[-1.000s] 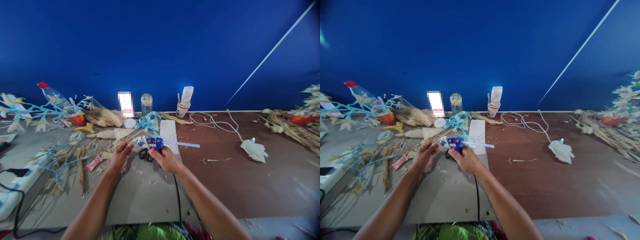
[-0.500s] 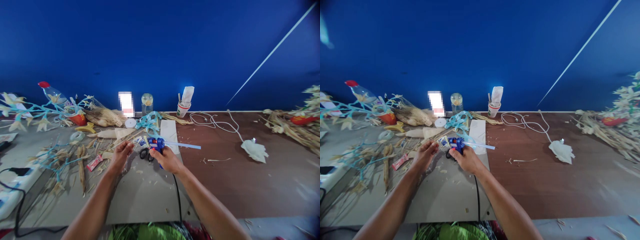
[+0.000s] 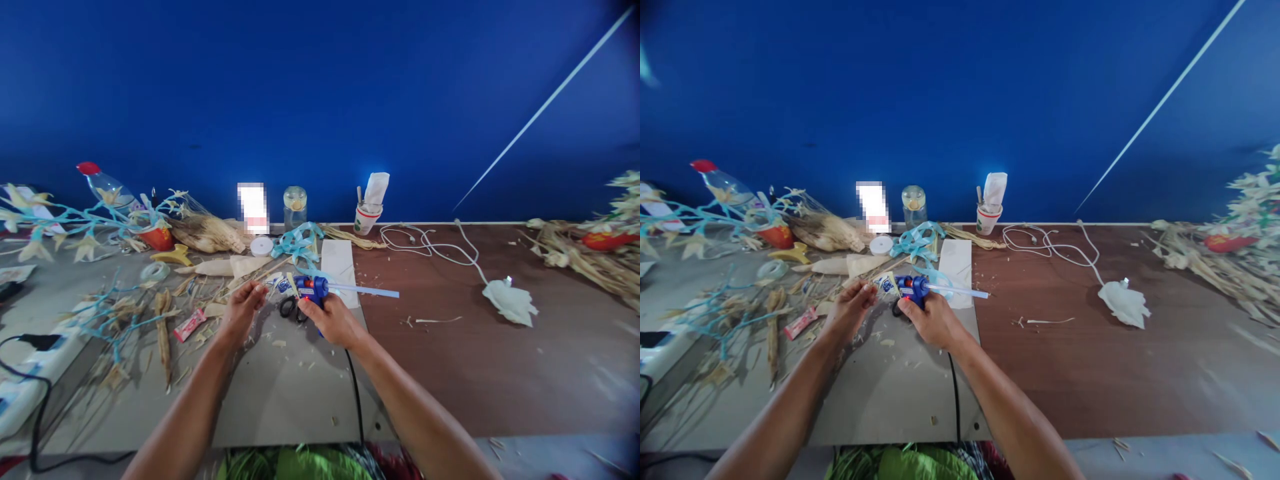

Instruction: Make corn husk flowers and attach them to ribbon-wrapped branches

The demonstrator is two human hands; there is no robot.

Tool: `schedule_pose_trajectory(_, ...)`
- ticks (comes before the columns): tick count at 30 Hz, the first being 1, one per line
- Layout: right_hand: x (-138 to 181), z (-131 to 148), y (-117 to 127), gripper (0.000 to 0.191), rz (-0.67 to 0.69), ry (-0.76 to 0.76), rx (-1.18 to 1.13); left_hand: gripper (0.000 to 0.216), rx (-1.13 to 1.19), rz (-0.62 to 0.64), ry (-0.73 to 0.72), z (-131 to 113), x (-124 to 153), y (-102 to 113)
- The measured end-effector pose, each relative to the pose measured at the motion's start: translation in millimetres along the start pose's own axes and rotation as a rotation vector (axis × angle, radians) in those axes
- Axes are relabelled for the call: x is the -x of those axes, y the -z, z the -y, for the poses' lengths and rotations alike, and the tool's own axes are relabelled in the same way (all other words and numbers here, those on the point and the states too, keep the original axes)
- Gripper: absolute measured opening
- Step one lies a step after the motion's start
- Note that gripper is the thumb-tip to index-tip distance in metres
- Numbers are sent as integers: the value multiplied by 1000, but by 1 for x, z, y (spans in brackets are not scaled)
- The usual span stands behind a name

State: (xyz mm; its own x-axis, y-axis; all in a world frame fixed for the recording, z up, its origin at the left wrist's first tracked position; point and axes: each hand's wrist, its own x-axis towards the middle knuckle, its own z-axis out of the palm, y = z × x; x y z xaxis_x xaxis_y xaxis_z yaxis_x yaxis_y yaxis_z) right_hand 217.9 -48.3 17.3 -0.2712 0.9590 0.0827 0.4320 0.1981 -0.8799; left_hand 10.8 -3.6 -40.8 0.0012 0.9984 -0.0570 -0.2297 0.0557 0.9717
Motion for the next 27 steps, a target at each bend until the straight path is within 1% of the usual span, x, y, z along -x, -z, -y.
schedule_pose_trajectory(3,0,2,0,32,1,28,-14,26,-4,-6,-9,-2,1,-2)
schedule_pose_trajectory(8,0,0,-1,33,-12,13,11,29,-6,-19,-1,-2,1,-3)
schedule_pose_trajectory(12,0,-4,0,37,33,-37,-52,29,11,-21,-6,-1,0,-1)
schedule_pose_trajectory(17,0,-3,4,37,89,-39,-165,31,4,-33,0,0,0,-1)
schedule_pose_trajectory(20,0,-2,5,40,79,-34,-193,31,18,-36,0,0,-1,-2)
schedule_pose_trajectory(27,0,-3,4,40,44,-17,-136,26,51,-7,9,-1,1,-3)
